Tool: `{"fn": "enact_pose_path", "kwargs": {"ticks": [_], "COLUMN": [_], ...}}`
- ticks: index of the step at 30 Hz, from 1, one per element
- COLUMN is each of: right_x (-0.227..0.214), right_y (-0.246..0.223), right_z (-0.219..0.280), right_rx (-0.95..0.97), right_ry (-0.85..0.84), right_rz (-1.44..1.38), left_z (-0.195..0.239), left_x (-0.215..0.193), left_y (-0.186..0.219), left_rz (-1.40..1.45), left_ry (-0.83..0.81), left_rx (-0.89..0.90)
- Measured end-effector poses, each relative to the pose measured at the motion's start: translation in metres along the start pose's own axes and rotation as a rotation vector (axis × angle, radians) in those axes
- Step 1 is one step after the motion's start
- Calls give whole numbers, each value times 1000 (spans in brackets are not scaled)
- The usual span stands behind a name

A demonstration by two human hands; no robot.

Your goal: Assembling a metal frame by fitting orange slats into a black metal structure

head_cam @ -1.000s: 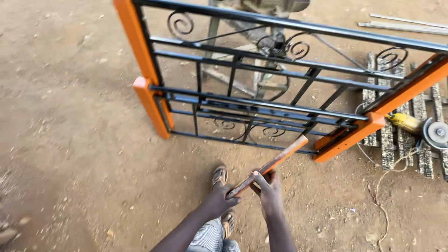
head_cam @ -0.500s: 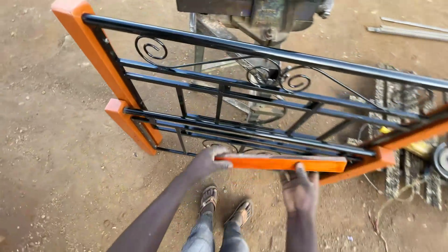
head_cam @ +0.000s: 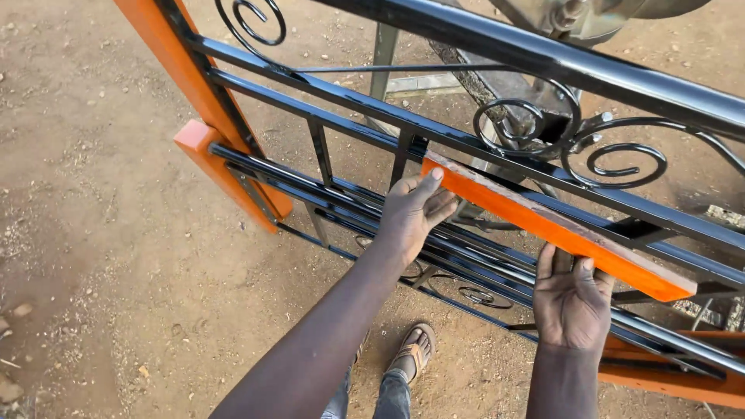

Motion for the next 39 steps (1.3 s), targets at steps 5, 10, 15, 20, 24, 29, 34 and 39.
{"fn": "enact_pose_path", "kwargs": {"ticks": [5, 10, 15, 20, 24, 29, 34, 39], "right_x": [4, 8, 5, 12, -3, -4, 9, 7], "right_y": [11, 7, 5, -6, -27, -40, -50, -53], "right_z": [-29, -33, -40, -33, -40, -44, -41, -49], "right_rx": [28, 62, 58, 12, -117, -267, -312, -475], "right_ry": [-130, -104, 5, 96, 198, 289, 312, 235], "right_rz": [58, 43, 36, 312, 431, 421, 465, 665], "left_z": [5, 2, -5, -9, -1, -16, -11, -8], "left_x": [33, 38, 41, 39, 45, 31, 36, 31], "left_y": [-5, -5, -4, -6, -2, -4, -3, 1], "left_rz": [-93, -199, -315, -393, -407, -391, -352, -463], "left_ry": [132, 171, 88, 63, 123, 143, 132, 81], "left_rx": [-44, -17, 39, 111, 85, 108, 168, 199]}}
Point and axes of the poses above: each hand's wrist, its own z-axis away from the middle knuckle, its own x-axis out of the palm, y = z × x, the point moved 4 cm from there along -z, towards the middle knuckle, and after that the axes turned 13 degrees about y, right-handed, at the moved point
